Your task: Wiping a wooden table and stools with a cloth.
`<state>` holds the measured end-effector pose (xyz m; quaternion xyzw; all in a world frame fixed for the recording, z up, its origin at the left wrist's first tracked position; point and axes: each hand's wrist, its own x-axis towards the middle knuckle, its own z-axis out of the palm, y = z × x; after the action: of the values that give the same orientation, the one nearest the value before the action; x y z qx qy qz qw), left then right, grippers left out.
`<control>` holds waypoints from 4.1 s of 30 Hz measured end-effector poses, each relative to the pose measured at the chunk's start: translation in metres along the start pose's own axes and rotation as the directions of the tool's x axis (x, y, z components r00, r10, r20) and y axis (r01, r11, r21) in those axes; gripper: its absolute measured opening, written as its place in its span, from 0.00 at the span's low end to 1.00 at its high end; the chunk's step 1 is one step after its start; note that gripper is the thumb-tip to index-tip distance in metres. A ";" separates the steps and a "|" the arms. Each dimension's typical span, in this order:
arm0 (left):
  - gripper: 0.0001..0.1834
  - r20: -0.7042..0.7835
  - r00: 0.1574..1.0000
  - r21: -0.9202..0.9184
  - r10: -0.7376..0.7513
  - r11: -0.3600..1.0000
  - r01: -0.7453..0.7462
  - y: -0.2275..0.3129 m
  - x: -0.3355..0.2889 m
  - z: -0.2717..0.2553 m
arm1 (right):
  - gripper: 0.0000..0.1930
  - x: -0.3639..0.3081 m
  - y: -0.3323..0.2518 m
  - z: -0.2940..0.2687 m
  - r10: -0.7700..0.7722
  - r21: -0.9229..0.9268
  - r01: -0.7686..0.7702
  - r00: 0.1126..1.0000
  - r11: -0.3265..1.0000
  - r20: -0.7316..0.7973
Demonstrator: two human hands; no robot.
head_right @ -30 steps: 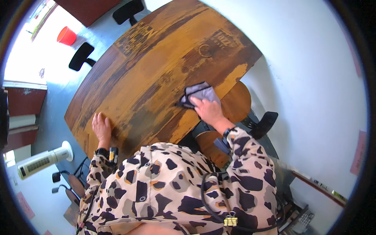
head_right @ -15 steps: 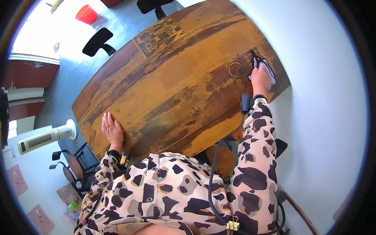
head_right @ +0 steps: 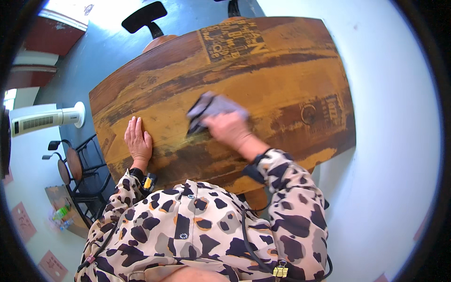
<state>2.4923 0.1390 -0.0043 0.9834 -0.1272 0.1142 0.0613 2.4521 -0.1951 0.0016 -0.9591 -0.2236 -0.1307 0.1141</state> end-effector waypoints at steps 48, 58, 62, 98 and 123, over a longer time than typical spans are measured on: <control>0.29 -0.077 0.997 -0.104 0.012 0.994 -0.020 0.003 0.005 0.003 | 0.19 -0.008 0.116 -0.007 0.726 -0.178 -0.716 0.687 0.675 -0.008; 0.26 -0.156 0.986 -0.019 0.060 0.998 -0.063 -0.011 0.002 0.028 | 0.15 -0.045 -0.102 -0.010 0.083 -0.045 -0.087 0.994 0.995 -0.076; 0.26 -0.015 0.987 -0.063 0.158 0.985 -0.159 -0.042 -0.014 0.010 | 0.21 -0.118 -0.095 -0.023 0.519 0.023 -0.555 0.790 0.831 0.327; 0.43 0.431 0.418 -0.322 -0.799 0.296 0.899 -0.199 -0.075 0.016 | 0.11 0.106 -0.220 0.090 -0.289 0.245 0.241 0.939 0.939 0.185; 0.28 0.265 0.308 -0.034 -0.914 0.310 0.950 -0.156 -0.057 -0.002 | 0.12 0.383 -0.254 0.181 -0.249 0.210 0.176 0.882 0.962 0.400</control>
<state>2.4798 0.3021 -0.0306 0.8694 0.4517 -0.0521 0.1934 2.7037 0.2301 -0.0118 -0.9210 -0.3574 0.0876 0.1281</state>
